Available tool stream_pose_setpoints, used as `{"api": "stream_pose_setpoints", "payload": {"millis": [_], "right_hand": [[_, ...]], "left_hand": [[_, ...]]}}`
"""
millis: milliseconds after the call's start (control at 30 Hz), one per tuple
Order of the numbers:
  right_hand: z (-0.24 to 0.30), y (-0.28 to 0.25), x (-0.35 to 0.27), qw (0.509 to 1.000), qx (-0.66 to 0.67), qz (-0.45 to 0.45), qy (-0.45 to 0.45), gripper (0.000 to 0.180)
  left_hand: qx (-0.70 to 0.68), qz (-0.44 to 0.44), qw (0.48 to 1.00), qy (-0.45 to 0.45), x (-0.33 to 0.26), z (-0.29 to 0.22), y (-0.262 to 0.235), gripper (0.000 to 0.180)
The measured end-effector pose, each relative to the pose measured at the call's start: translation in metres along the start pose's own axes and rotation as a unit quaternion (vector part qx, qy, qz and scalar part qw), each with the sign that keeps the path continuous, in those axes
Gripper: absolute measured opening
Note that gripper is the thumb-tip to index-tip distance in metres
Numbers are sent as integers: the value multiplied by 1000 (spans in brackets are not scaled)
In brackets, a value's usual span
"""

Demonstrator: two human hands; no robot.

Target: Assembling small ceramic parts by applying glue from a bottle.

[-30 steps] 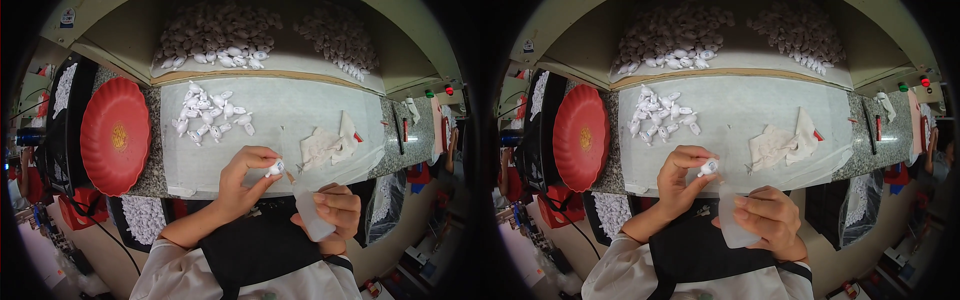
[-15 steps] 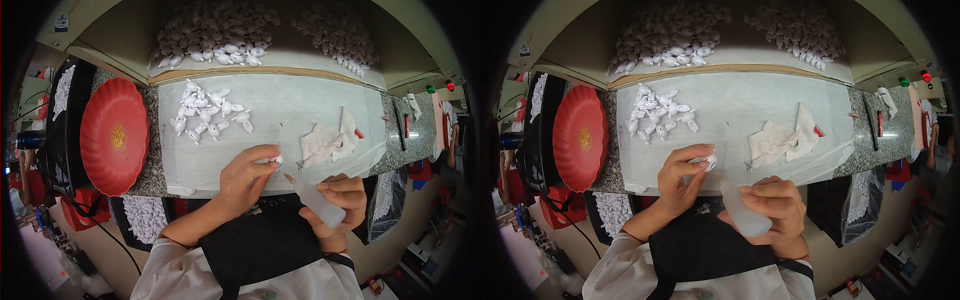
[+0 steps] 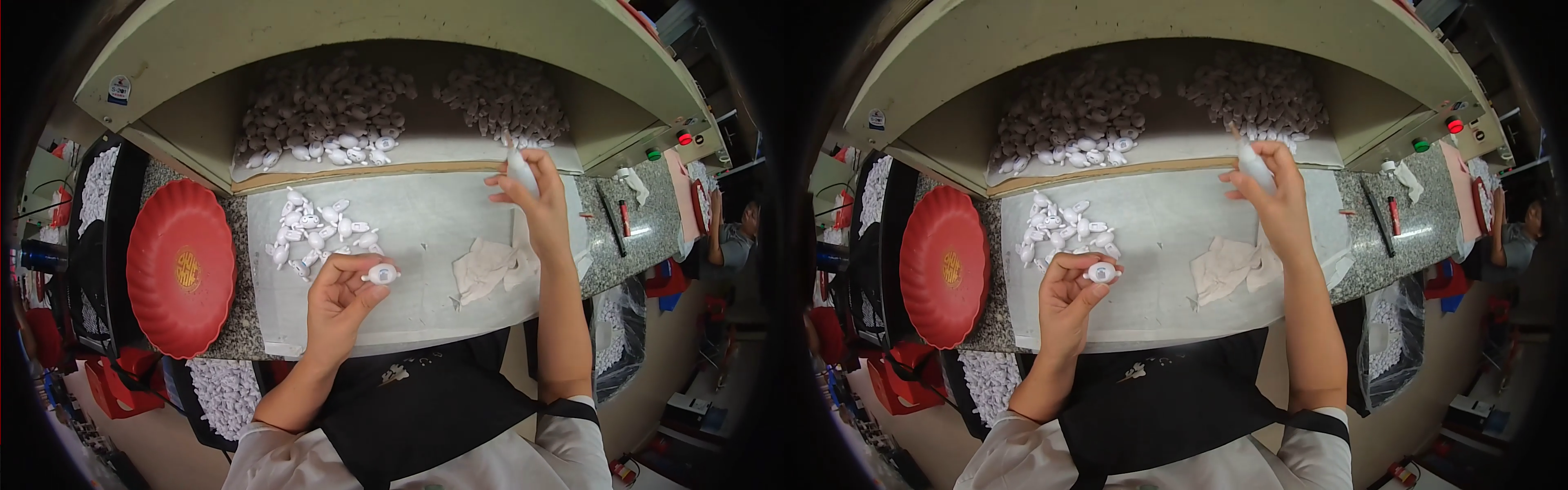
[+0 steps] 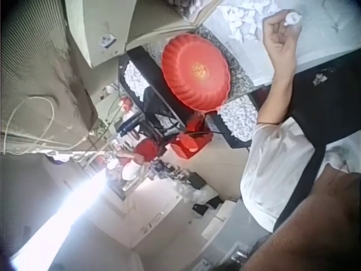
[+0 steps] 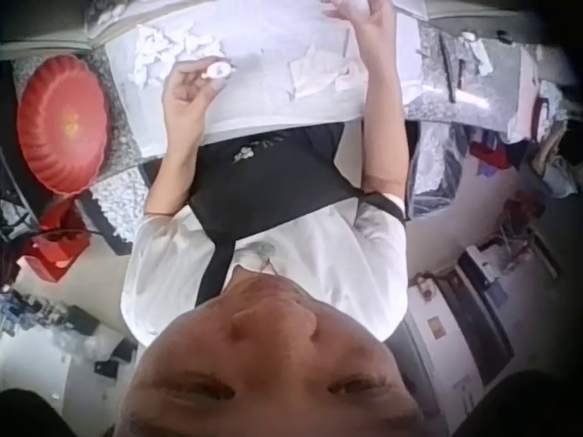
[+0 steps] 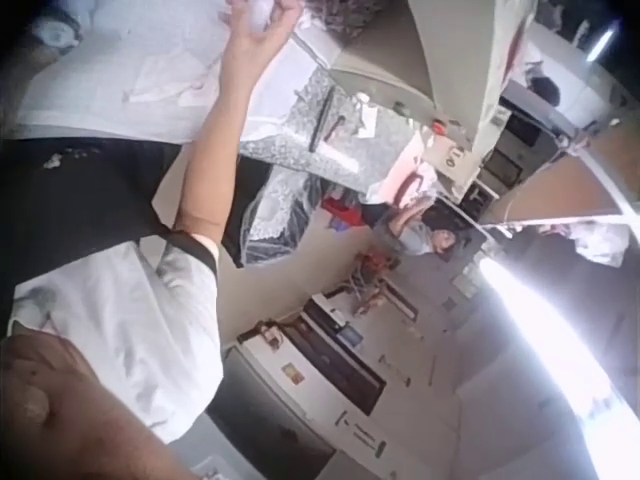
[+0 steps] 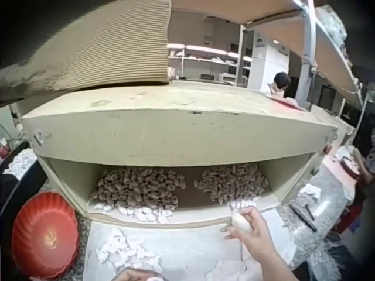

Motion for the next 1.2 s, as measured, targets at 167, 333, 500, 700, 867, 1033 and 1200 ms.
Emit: {"api": "stream_pose_setpoints", "payload": {"millis": [167,333,500,700,867,1033,1200], "right_hand": [[29,-2,72,818,-488,-182,-246,30],[32,36,102,774,-559,2,-296,33],[22,25,101,753,-578,-13,-315,29],[32,15,25,970,-214,-5,-114,16],[3,40,-68,998,-3,66,18,14],[-6,42,-99,999,-1,44,-13,17],[0,44,-105,995,-59,26,-72,17]], "left_hand": [[7,6,1000,-24,-5,3,10,23],[23,15,999,-39,-7,5,2,23],[-15,14,998,-60,-3,9,5,22],[-57,20,995,-83,-1,18,16,21],[-46,27,993,-109,-3,28,22,21],[43,86,994,-52,-8,23,36,25],[103,90,990,-28,-12,20,39,26]]}}
Point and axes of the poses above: each hand's wrist, its own x-axis towards the middle knuckle, its own y-axis out of the palm, z = x × y, the point moved 8 cm from there along x, towards the middle knuckle, and after that the axes turned 11 degrees about y, right-handed, at the moved point
